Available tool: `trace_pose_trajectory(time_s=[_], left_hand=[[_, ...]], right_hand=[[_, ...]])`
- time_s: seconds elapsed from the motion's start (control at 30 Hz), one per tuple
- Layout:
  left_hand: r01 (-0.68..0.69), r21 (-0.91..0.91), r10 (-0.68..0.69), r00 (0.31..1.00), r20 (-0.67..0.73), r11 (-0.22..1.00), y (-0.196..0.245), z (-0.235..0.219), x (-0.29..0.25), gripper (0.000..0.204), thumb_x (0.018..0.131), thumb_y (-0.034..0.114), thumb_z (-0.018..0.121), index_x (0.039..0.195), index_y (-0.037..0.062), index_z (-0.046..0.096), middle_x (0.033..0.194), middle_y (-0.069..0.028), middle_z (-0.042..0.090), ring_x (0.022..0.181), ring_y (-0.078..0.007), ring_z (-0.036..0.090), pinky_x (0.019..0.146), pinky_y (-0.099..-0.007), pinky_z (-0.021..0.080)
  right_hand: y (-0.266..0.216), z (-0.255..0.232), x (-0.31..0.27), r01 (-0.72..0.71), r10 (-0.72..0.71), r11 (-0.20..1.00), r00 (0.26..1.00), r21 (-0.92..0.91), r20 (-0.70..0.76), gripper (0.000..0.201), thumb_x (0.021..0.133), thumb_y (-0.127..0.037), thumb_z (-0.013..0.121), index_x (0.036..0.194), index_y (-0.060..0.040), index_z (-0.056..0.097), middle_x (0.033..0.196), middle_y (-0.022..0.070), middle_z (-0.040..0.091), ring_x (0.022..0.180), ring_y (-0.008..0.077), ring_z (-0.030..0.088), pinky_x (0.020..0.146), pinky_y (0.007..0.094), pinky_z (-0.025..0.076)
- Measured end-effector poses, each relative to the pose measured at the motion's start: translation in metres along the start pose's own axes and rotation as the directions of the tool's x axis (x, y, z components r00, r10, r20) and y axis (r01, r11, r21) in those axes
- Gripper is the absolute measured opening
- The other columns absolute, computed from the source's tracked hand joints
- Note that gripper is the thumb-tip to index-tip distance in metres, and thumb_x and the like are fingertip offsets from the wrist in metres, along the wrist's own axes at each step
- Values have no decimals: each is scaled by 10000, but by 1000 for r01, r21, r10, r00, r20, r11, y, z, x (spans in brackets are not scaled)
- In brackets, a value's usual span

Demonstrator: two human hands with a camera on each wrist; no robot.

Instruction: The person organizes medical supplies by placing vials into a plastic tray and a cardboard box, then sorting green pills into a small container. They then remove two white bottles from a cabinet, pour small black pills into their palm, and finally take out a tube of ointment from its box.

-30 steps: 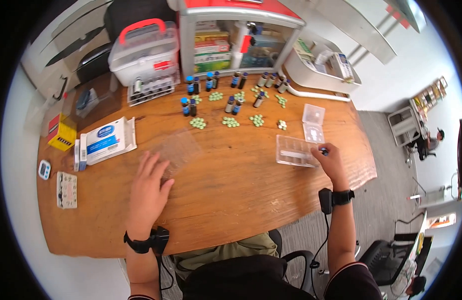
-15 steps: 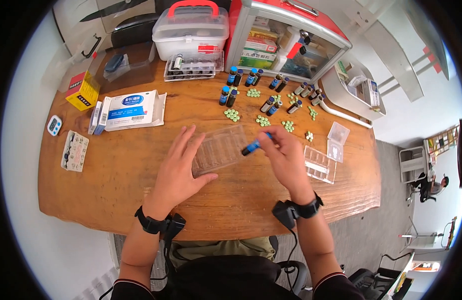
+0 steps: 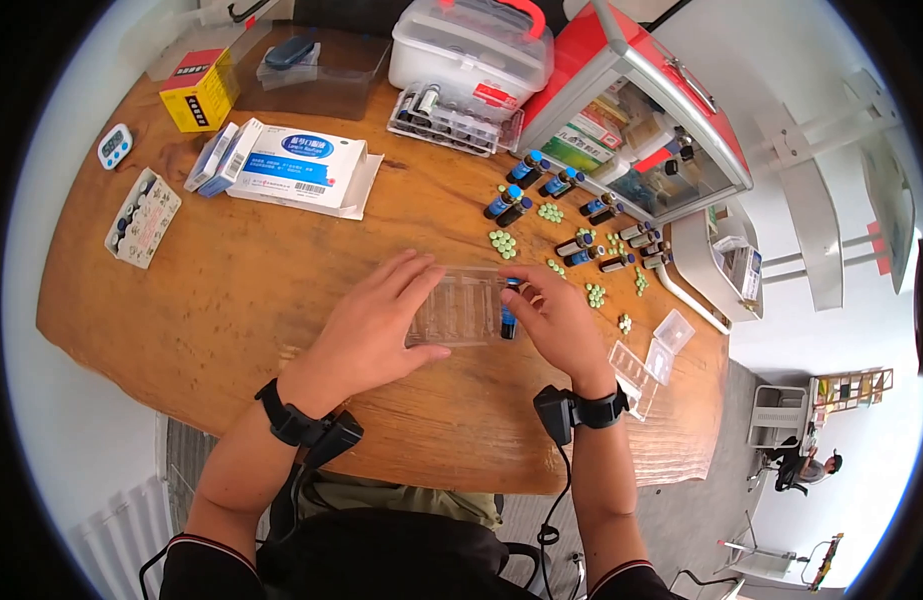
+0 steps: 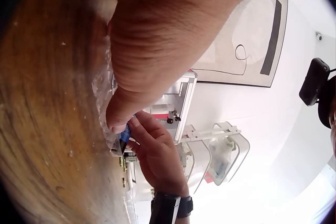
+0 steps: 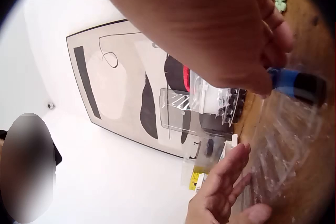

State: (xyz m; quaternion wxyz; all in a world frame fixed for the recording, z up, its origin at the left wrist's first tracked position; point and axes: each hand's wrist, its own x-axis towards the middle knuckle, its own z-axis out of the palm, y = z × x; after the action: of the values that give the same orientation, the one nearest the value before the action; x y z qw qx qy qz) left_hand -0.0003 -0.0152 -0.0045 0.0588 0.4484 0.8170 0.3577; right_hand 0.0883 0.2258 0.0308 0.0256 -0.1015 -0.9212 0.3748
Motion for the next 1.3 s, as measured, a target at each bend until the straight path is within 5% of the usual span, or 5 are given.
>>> trace_pose_trajectory(time_s=[0.3,0.6,1.0,1.13,1.3], left_hand=[[-14,18,14,1000,2,1000,-3,3,-1,764,776,345,842,1386,4,535,1498,-172,476,1436,-356,404,1158,-450,389],[-9,25,9,1000,4,1000,-3,5,0,711,776,349,843,1345,15,579,1506,-161,471,1442,-348,400,1146,-453,402],[4,34,-4,1000,20,999,-2,4,1,652,771,348,848,1283,12,623,1503,-158,472,1427,-352,417,1134,-462,414],[0,17,0,1000,7,1000,-3,4,2,644,751,329,863,1263,13,632,1498,-155,478,1422,-356,425,1131,-462,417],[3,-32,-2,1000,19,999,-1,2,7,644,725,296,879,1249,10,637,1492,-145,488,1413,-362,437,1127,-464,422]], right_hand=[[13,15,-30,-144,208,960,940,241,-271,280,877,-82,767,1141,-8,709,991,79,700,836,147,672,695,287,539],[1,33,-39,-150,149,988,923,24,-354,229,846,-146,819,975,16,721,891,111,675,711,177,652,629,303,528],[15,45,-38,-218,301,942,884,253,-359,146,888,-117,786,911,8,713,827,55,657,646,102,582,610,262,480],[18,45,-36,-290,373,912,881,290,-290,153,899,-107,773,989,-4,704,865,38,673,664,80,564,614,240,471],[25,52,-38,-182,357,871,873,456,-333,296,900,-122,776,1142,-6,651,913,30,693,705,63,563,635,216,471]])
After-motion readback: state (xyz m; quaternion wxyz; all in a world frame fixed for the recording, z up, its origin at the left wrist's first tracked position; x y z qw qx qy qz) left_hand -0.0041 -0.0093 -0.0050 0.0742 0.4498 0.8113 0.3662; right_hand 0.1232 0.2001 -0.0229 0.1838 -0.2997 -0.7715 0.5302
